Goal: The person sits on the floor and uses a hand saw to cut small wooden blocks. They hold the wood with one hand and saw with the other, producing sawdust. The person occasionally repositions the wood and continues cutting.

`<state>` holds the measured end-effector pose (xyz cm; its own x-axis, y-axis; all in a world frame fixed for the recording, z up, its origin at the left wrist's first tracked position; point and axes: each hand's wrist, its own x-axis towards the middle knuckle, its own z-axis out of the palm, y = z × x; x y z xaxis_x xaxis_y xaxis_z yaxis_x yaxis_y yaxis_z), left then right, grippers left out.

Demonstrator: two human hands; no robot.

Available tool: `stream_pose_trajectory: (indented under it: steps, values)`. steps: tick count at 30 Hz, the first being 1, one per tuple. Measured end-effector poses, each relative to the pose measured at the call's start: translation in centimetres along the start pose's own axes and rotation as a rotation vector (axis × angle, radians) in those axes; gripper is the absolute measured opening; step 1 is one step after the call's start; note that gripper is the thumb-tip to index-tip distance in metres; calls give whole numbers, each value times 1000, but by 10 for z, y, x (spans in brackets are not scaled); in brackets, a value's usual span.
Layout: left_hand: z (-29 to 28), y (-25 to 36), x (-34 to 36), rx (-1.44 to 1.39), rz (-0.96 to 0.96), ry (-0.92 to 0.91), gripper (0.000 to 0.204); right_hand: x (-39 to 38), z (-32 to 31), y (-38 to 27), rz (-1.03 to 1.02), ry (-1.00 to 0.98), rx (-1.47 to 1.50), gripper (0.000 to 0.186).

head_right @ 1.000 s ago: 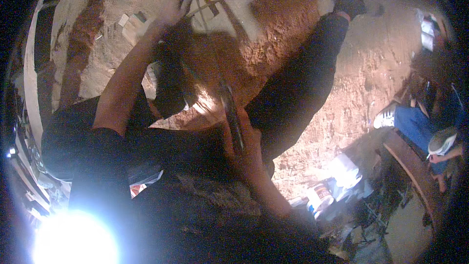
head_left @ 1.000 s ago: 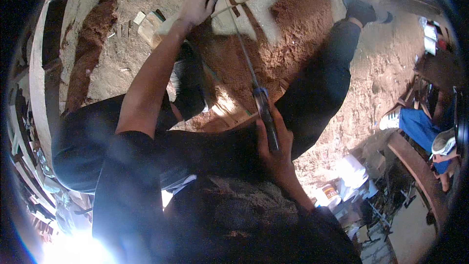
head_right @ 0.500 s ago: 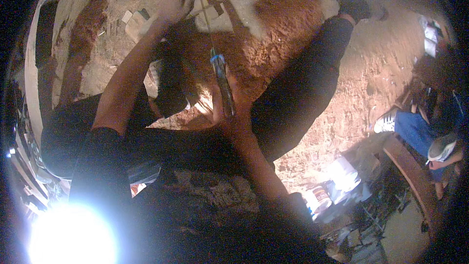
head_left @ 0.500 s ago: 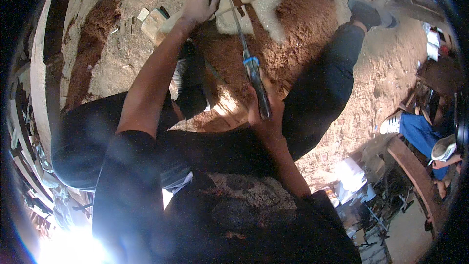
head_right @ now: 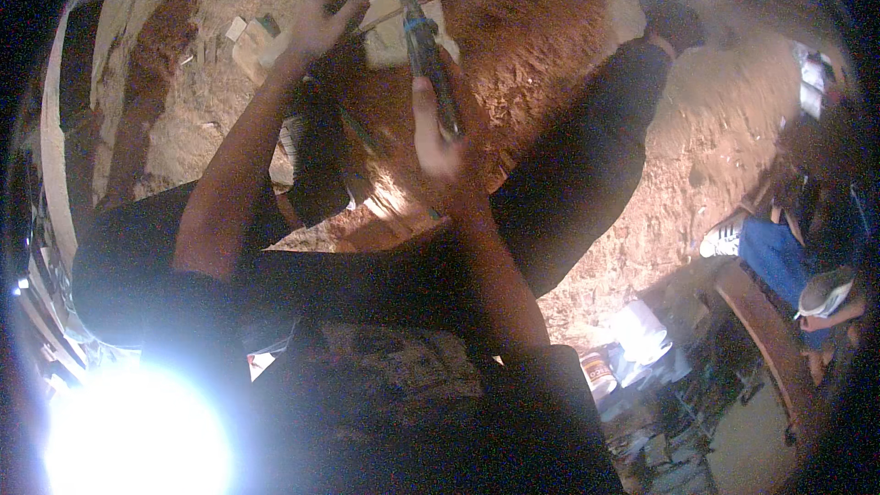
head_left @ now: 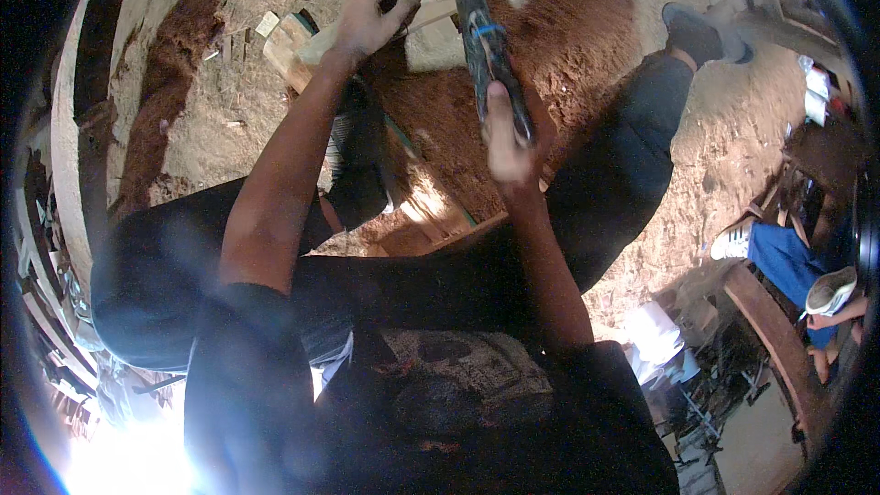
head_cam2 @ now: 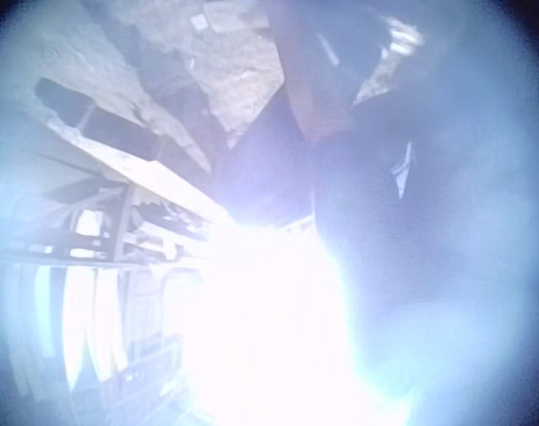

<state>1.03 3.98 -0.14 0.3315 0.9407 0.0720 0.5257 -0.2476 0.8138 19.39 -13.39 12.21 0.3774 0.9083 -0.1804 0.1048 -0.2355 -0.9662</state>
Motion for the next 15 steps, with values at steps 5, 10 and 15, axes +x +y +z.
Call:
stream_pose_trajectory:
  steps: [5,10,15]
  values:
    - [-1,9,-7,49,-27,-19,54,35,24,15,60,-120,-9,41]
    - [7,0,-10,292,71,0,51,42,28,15,115,-125,-93,43]
    - [13,1,-4,258,126,50,51,42,29,19,51,3,-58,30]
